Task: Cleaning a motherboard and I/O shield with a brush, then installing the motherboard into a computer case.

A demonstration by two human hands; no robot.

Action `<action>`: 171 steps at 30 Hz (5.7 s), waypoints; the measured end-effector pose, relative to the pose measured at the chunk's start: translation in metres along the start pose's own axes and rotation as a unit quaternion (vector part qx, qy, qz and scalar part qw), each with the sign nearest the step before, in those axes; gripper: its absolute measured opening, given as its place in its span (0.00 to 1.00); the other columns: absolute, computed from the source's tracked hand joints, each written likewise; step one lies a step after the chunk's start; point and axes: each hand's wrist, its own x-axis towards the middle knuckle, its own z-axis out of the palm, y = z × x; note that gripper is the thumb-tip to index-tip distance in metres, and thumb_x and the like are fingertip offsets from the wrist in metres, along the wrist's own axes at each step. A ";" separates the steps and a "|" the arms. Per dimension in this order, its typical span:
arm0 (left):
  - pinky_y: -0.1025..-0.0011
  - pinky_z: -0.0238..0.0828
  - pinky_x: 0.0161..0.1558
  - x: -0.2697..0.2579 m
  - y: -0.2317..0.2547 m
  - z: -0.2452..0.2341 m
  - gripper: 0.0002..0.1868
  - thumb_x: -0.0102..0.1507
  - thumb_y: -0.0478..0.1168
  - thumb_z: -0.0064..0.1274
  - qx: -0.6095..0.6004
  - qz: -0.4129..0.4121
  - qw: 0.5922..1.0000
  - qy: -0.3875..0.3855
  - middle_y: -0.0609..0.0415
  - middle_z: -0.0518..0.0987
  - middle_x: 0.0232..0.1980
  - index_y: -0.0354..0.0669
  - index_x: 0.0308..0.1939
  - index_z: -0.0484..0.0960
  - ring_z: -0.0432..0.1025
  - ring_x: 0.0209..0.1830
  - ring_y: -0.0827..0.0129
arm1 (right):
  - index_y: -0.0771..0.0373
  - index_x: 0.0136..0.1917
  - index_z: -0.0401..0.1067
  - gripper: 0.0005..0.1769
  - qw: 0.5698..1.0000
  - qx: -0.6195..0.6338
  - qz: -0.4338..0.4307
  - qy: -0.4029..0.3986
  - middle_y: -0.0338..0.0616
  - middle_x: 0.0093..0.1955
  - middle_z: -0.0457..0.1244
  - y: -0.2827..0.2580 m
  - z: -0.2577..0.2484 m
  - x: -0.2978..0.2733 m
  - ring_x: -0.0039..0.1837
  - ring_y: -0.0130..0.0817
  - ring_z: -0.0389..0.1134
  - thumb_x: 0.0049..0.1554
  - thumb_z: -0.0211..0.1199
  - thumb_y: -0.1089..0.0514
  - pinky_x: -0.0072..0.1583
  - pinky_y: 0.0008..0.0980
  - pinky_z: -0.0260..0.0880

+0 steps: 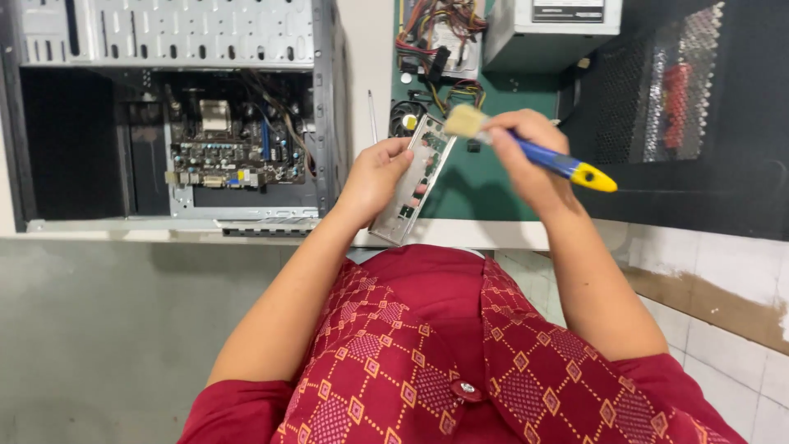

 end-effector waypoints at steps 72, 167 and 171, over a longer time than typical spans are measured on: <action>0.56 0.74 0.48 -0.179 0.160 -0.384 0.19 0.71 0.50 0.48 0.556 0.005 0.831 -0.025 0.40 0.82 0.35 0.38 0.42 0.86 0.79 0.42 0.45 | 0.58 0.42 0.82 0.11 0.812 -0.203 0.122 -0.533 0.43 0.34 0.71 -0.118 0.391 0.110 0.42 0.43 0.73 0.60 0.62 0.53 0.51 0.39 0.72; 0.42 0.37 0.79 -0.137 -0.057 -0.353 0.69 0.58 0.67 0.57 -0.206 0.094 0.949 0.219 0.27 0.22 0.81 0.58 0.79 0.16 0.36 0.81 0.28 | 0.62 0.74 0.61 0.27 0.711 0.010 0.127 -0.692 0.69 0.61 0.64 -0.129 0.454 0.132 0.61 0.70 0.68 0.67 0.47 0.49 0.58 0.64 0.71; 0.44 0.43 0.78 -0.139 -0.072 -0.362 0.70 0.56 0.67 0.58 -0.197 0.104 0.951 0.216 0.31 0.22 0.82 0.56 0.80 0.19 0.39 0.82 0.34 | 0.58 0.75 0.63 0.25 0.724 0.018 0.090 -0.683 0.69 0.62 0.64 -0.138 0.464 0.131 0.62 0.69 0.68 0.67 0.44 0.52 0.58 0.62 0.72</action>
